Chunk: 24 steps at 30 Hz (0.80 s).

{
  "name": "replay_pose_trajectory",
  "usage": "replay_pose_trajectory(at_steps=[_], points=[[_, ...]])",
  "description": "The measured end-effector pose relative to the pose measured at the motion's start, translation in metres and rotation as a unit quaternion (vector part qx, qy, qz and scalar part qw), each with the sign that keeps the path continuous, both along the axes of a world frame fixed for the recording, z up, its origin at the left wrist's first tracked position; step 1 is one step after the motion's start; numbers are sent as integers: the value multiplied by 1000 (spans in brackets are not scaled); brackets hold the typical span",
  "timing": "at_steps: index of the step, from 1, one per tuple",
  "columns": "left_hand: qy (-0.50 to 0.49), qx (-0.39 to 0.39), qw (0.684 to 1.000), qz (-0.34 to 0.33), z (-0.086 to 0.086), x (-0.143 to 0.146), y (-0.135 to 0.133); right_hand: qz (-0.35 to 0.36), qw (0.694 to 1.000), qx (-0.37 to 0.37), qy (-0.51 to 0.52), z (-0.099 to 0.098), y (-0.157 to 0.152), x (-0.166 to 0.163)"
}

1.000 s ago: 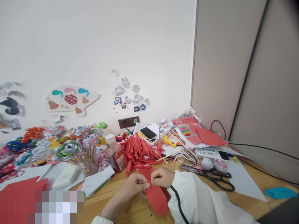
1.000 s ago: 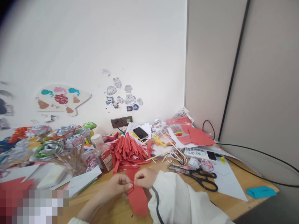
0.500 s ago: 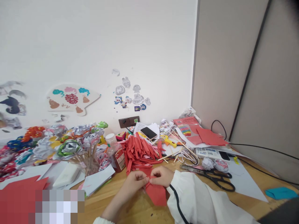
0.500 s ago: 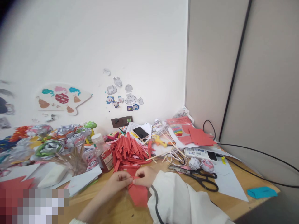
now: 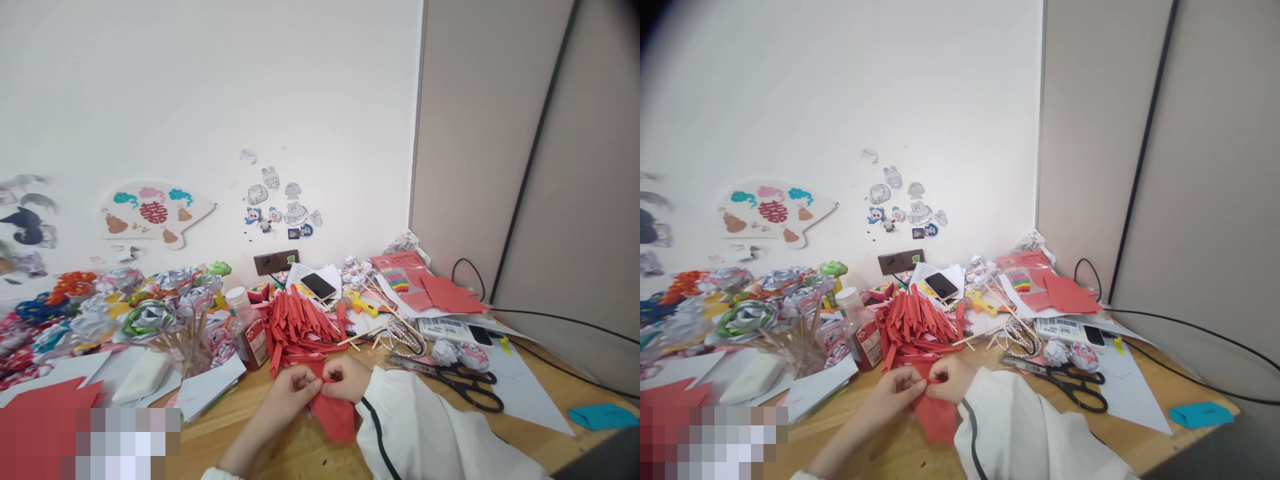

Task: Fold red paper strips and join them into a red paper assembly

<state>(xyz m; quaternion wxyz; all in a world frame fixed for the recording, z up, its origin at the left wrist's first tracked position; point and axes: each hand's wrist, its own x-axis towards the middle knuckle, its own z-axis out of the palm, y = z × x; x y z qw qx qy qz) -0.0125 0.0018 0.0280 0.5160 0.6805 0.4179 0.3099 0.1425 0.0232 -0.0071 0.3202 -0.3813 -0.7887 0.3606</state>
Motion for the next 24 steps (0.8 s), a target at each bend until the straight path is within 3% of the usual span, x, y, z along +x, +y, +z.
replay_pose_trajectory(at_steps=[9,17,24], points=[[-13,9,999,35,-11,2,5,-33,999,-16,28,2,1,0],[-31,-8,998,54,-4,3,3,-37,999,-4,39,3,3,2],[-20,34,996,81,-5,1,6,-50,998,23,18,0,6,3]])
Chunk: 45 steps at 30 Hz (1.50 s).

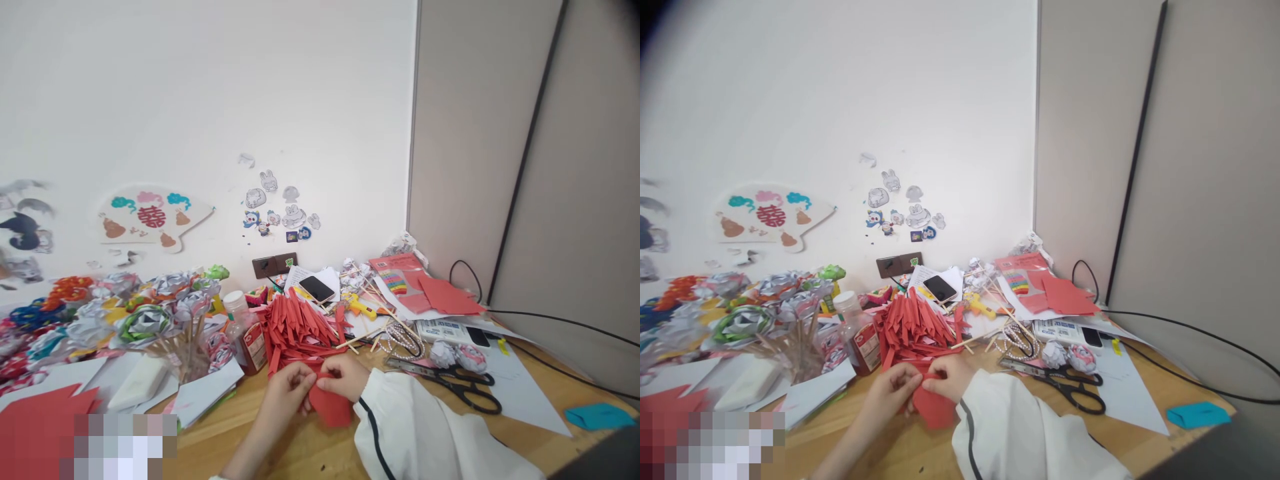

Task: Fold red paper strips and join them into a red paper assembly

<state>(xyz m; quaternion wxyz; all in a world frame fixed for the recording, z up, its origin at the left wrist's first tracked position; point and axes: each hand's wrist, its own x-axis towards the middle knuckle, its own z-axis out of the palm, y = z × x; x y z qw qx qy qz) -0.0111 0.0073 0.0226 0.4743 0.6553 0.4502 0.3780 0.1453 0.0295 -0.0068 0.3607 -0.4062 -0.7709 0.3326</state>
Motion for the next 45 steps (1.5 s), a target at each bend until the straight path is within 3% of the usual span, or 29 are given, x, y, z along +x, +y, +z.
replay_pose_trajectory(at_steps=[3,5,8,14,19,22,31,38,42,45], points=[[-53,32,995,78,6,-4,3,-5,998,-24,58,6,5,7],[-93,41,986,129,10,-8,5,24,991,-78,103,10,7,10],[-139,26,977,161,12,-11,8,65,975,-142,161,13,8,11],[-148,-25,983,109,7,-10,9,39,974,-128,183,11,6,5],[-93,16,991,96,6,-11,10,92,971,-167,143,9,6,8],[-89,6,993,79,7,-12,11,106,970,-149,161,12,5,8],[-215,-94,971,50,11,-13,8,110,942,-147,281,11,7,7],[-230,-75,967,76,17,-7,0,73,967,-85,228,10,4,6],[-154,-73,984,60,13,-9,6,42,984,-18,174,13,1,8],[-104,-22,994,30,6,-10,10,23,989,0,144,13,1,9]])
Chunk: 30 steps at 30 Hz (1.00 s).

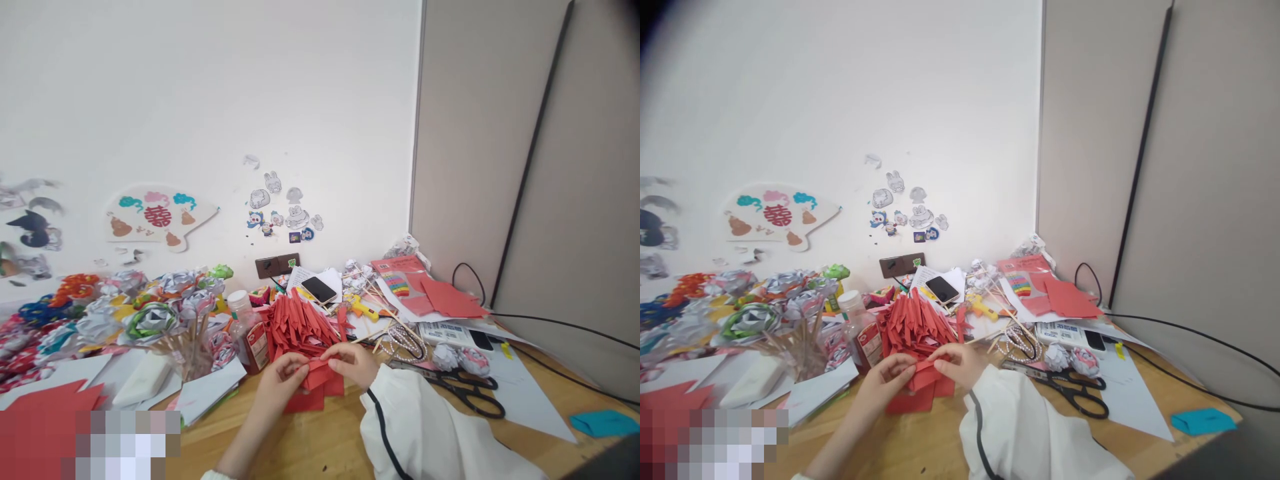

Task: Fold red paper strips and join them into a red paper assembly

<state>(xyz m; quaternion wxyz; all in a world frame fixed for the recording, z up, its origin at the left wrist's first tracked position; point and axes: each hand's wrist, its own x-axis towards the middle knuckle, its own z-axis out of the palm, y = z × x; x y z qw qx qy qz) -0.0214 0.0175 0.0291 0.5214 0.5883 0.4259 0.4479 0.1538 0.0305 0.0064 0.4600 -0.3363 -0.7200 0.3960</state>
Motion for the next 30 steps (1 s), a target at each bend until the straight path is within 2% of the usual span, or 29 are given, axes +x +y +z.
replay_pose_trajectory(at_steps=[6,9,14,18,24,30], points=[[97,82,992,13,-4,1,-1,-35,995,20,-86,-4,2,-1],[105,66,992,16,-3,2,-1,-46,992,26,-110,-5,4,-2],[91,34,995,0,-5,2,1,-25,997,-11,-72,-9,8,-1],[103,47,994,-4,-5,0,1,-8,998,-26,-62,-10,11,0],[182,130,975,7,-10,3,-3,-52,987,43,-146,-9,4,-3],[196,148,969,-21,-10,5,-7,-43,977,80,-191,-11,2,-7]])
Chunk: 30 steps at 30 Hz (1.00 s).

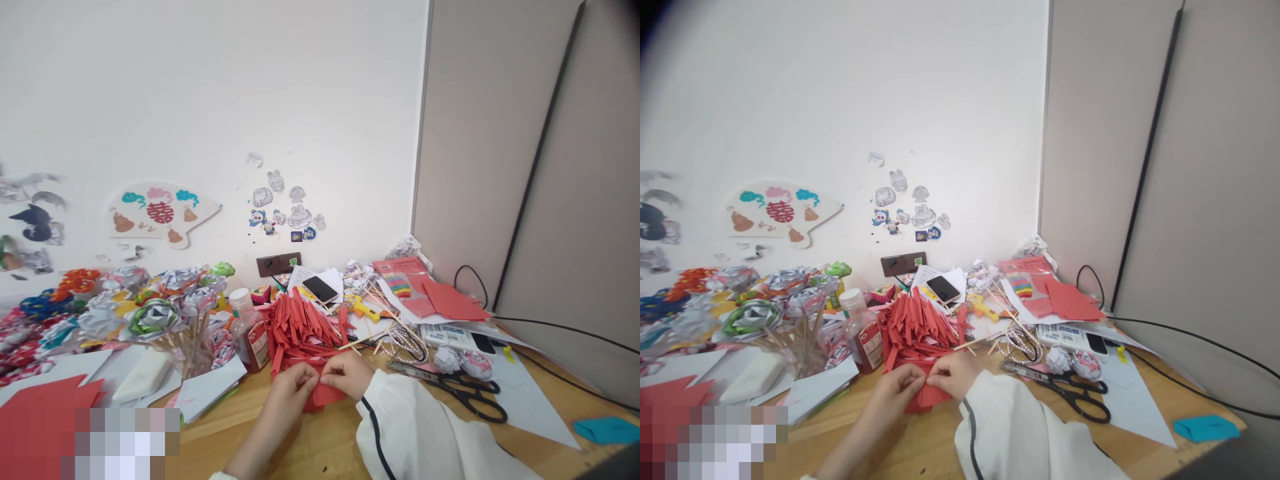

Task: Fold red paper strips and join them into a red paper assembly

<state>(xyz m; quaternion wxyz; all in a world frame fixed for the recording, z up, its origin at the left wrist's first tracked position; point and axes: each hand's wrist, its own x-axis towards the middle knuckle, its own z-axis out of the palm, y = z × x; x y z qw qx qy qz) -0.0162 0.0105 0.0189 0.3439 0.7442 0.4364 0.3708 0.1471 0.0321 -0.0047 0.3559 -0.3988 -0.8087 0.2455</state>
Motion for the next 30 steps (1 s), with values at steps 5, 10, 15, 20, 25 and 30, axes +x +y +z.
replay_pose_trajectory(at_steps=[5,10,15,20,25,30], points=[[-42,-36,998,-10,8,-8,5,-9,999,-23,22,4,9,13],[-61,-91,994,-21,12,-8,6,-2,999,-34,33,6,13,21],[19,-70,997,-22,13,-5,-1,-4,1000,-19,5,3,10,16],[103,54,993,-7,12,-2,-6,9,1000,-14,16,5,3,6],[8,25,999,39,13,-1,-1,14,985,-76,153,11,3,8],[-107,-52,990,77,5,1,4,48,972,-145,177,3,7,4]])
